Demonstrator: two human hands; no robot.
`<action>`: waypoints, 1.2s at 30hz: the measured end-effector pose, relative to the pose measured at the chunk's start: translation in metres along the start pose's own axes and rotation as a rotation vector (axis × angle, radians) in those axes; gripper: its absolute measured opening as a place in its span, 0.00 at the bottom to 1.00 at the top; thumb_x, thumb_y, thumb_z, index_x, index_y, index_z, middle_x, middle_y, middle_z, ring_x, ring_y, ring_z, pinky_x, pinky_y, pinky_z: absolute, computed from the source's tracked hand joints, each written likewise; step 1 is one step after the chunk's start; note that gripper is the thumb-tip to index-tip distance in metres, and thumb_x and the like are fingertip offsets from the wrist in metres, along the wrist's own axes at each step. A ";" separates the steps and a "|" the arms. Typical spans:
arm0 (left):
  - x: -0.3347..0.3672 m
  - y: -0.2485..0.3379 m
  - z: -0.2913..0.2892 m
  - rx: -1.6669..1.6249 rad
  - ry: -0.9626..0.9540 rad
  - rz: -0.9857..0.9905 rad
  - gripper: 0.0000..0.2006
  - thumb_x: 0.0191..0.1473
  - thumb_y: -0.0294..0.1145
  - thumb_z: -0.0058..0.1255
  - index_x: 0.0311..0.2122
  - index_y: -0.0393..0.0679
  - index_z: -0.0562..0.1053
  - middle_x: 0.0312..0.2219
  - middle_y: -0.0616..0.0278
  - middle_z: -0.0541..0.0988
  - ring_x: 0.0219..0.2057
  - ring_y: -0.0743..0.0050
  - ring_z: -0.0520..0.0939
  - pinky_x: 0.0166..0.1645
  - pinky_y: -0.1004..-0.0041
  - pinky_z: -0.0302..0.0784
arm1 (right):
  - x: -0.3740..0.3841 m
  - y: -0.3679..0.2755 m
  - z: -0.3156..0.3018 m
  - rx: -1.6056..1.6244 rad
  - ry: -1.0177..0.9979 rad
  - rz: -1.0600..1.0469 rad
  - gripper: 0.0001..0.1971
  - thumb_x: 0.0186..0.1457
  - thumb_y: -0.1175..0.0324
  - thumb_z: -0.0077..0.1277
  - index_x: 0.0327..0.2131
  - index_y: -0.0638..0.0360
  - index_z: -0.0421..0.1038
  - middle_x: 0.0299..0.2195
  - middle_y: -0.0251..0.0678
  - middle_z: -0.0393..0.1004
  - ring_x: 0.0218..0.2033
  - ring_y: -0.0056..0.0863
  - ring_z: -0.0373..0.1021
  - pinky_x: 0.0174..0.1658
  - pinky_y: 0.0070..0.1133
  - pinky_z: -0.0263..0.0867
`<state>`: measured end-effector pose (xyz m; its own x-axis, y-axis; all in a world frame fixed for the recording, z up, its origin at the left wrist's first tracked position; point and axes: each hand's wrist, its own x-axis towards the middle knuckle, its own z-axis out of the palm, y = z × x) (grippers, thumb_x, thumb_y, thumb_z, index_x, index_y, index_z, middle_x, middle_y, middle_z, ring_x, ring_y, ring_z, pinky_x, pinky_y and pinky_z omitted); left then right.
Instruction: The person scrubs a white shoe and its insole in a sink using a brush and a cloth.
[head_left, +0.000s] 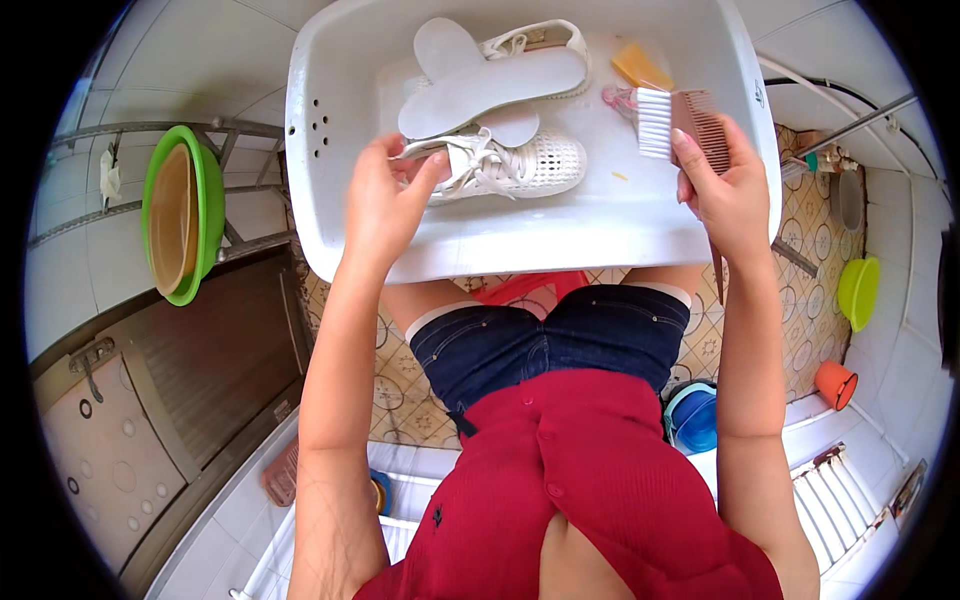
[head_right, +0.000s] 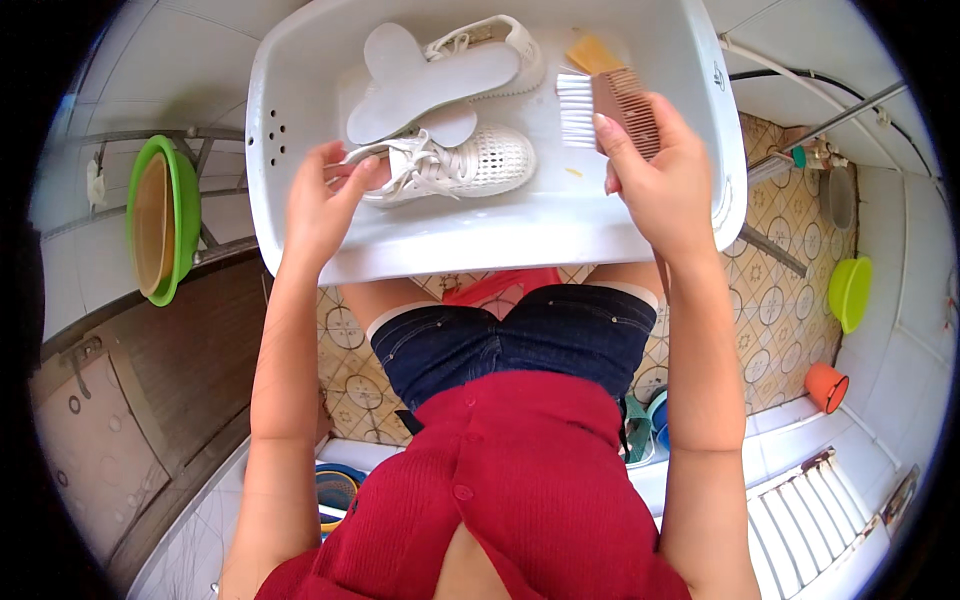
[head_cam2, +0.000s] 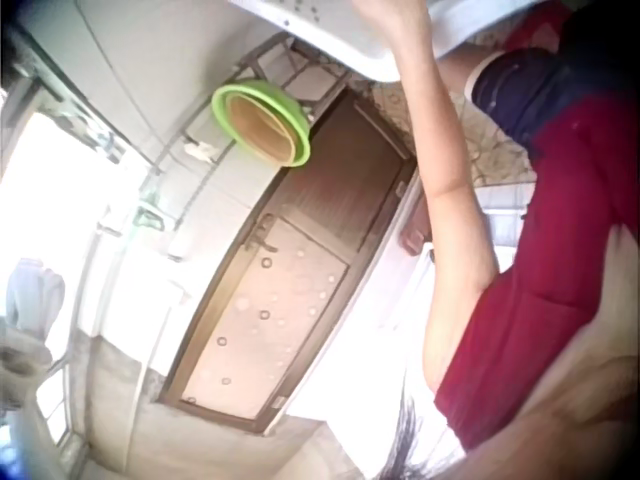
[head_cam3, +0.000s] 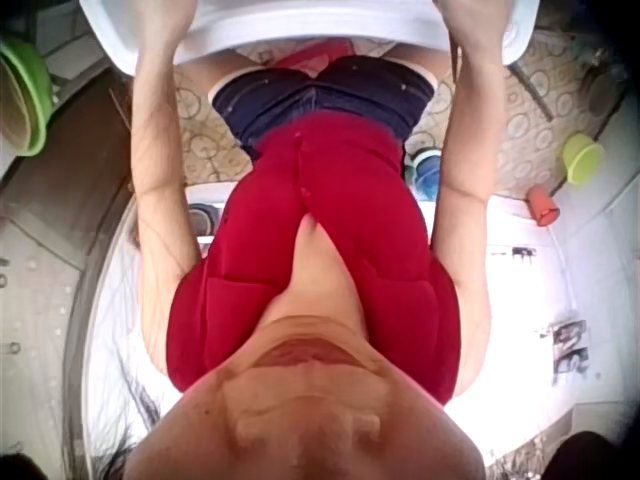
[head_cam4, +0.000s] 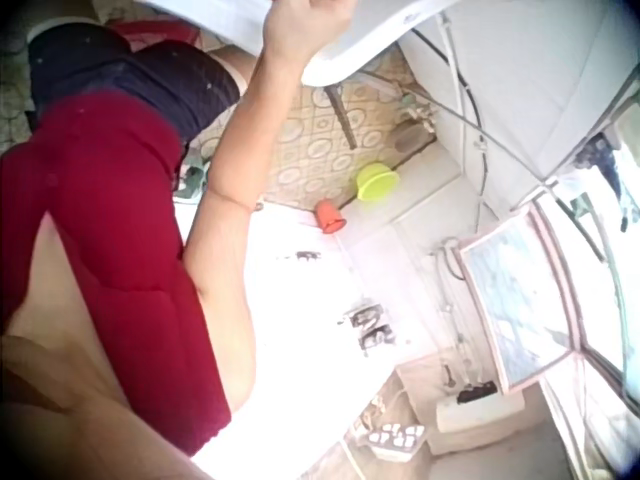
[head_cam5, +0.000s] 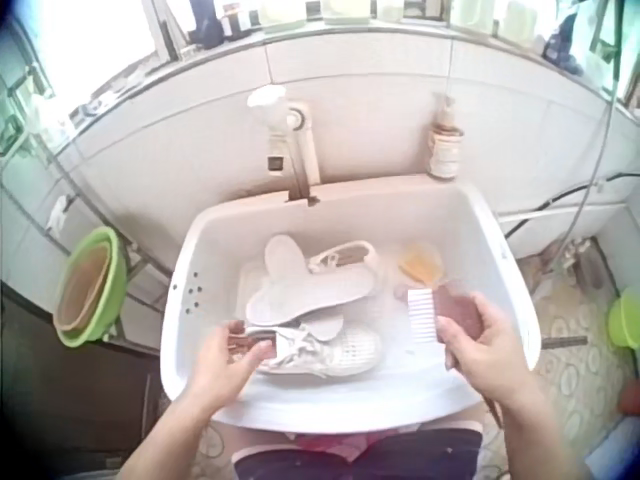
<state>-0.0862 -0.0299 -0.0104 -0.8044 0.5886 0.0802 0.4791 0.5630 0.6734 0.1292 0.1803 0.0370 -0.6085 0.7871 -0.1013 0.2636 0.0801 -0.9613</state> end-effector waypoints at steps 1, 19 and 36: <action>0.003 0.003 0.000 0.004 -0.171 -0.056 0.26 0.49 0.44 0.55 0.43 0.28 0.70 0.36 0.45 0.77 0.37 0.57 0.78 0.43 0.66 0.72 | 0.000 0.000 0.002 0.042 -0.033 0.043 0.14 0.54 0.69 0.52 0.42 0.67 0.68 0.23 0.29 0.71 0.16 0.12 0.62 0.19 0.12 0.56; 0.015 0.037 -0.011 -0.625 -0.454 -0.352 0.17 0.49 0.30 0.56 0.44 0.33 0.70 0.37 0.61 0.78 0.37 0.78 0.76 0.44 0.77 0.69 | -0.015 0.017 -0.002 0.120 -0.018 0.113 0.15 0.54 0.67 0.52 0.43 0.65 0.67 0.22 0.27 0.70 0.16 0.11 0.62 0.19 0.12 0.56; -0.051 0.069 0.021 -0.678 -0.149 -0.045 0.14 0.48 0.22 0.52 0.41 0.31 0.68 0.35 0.55 0.79 0.37 0.75 0.79 0.43 0.76 0.72 | 0.011 -0.006 0.064 -0.376 -0.090 -0.699 0.11 0.49 0.73 0.53 0.37 0.65 0.68 0.28 0.47 0.72 0.29 0.44 0.70 0.33 0.27 0.66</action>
<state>-0.0046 -0.0091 0.0165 -0.7385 0.6737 -0.0274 0.0825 0.1306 0.9880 0.0729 0.1493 0.0256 -0.7800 0.4270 0.4574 0.0233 0.7503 -0.6607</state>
